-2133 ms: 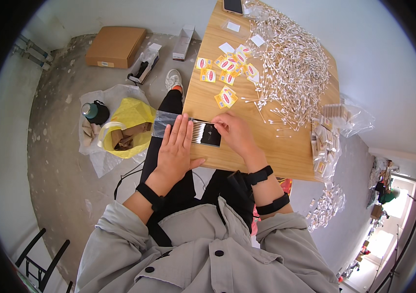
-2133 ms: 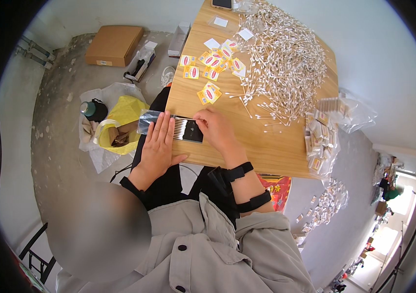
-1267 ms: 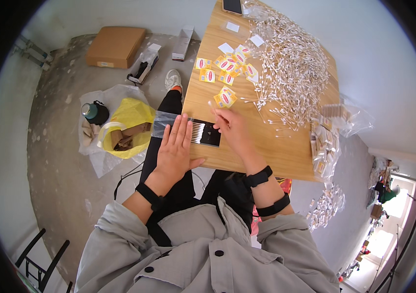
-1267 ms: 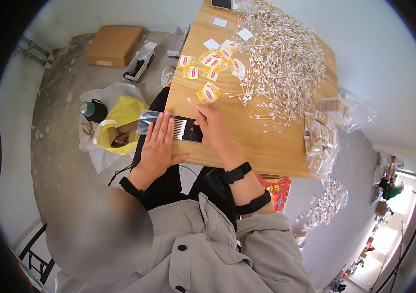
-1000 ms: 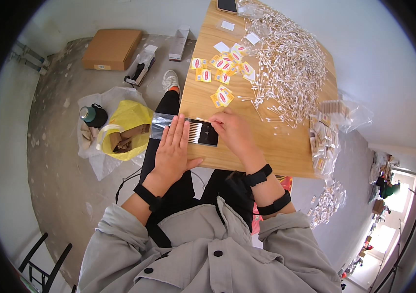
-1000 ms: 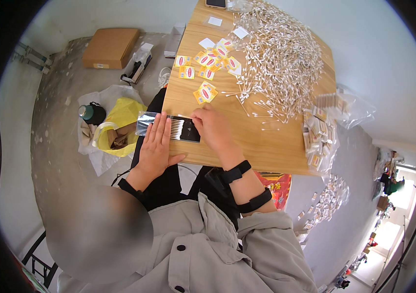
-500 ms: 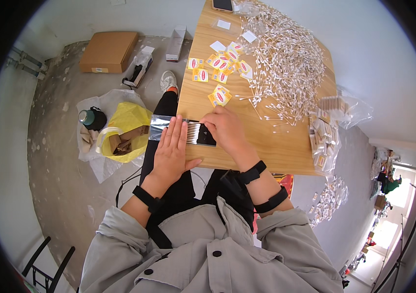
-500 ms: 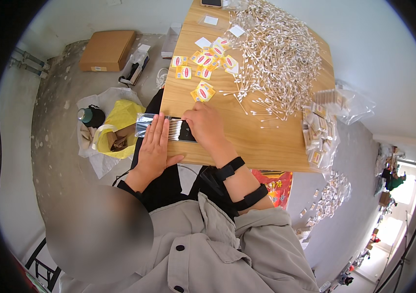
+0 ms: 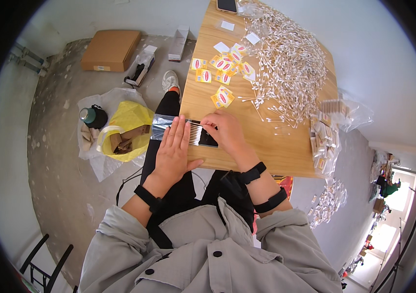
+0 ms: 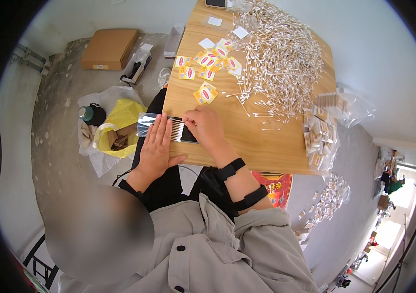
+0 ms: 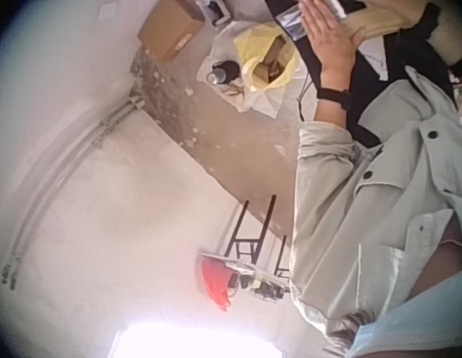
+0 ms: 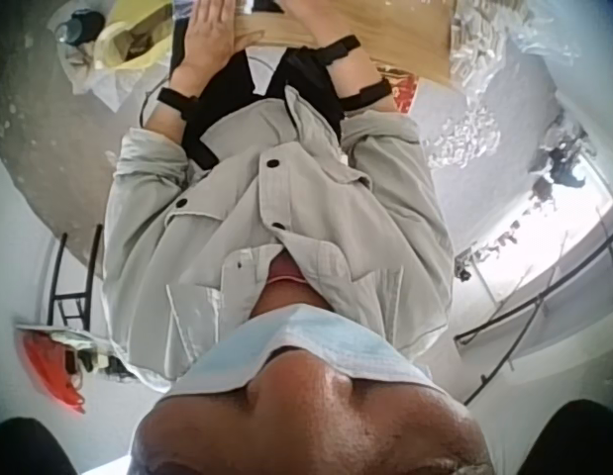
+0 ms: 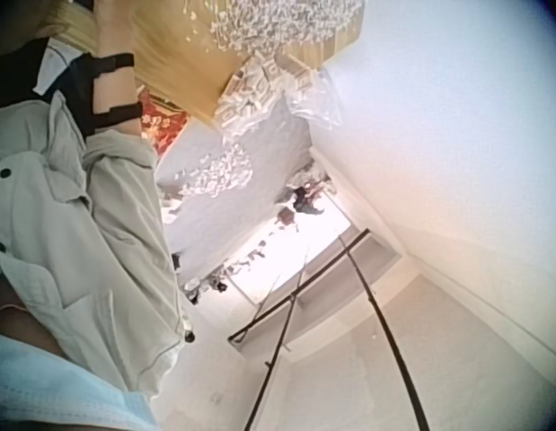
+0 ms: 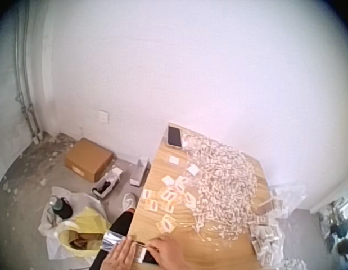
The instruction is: Packing several cotton swabs into small plastic bags and adding a cardboard label.
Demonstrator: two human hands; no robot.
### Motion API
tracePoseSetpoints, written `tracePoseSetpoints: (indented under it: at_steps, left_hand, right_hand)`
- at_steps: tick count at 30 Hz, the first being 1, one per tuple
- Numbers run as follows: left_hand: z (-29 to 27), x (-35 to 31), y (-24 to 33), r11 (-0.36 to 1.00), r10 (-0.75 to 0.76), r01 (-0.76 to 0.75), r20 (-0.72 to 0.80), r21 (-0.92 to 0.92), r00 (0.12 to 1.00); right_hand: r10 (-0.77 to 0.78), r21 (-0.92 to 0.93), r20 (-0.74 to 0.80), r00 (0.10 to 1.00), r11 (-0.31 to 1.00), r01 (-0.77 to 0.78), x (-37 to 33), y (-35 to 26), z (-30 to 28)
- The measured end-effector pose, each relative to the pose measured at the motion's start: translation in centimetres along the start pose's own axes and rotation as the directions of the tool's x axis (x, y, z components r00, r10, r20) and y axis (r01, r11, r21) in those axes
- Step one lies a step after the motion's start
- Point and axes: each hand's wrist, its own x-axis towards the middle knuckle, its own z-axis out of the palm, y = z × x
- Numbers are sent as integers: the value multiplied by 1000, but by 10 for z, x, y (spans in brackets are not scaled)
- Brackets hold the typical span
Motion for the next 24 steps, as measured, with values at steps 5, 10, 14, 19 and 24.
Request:
tracePoseSetpoints:
  at_steps: [5,10,14,19,24]
  left_hand:
    - [2,0,1,1000,-8,9,-2,21,1000]
    - [3,0,1,999,-11,11,-4,33,1000]
    - [3,-1,3,997,-41,40,21,62,999]
    - [3,1,5,997,-49,47,30,66,998]
    - [1,0,4,997,-54,52,37,53,998]
  right_hand:
    - [-22,-80,48,999,996,26,0,-5,-6]
    - [-69,-133,31,997,988,72,1,-13,2]
    - [-118,-89,-9,993,989,117,4,-11,6]
    - [188,226,-313,931,967,-119,-12,-2,23]
    - [265,235,-353,897,953,-189,-23,-8,31]
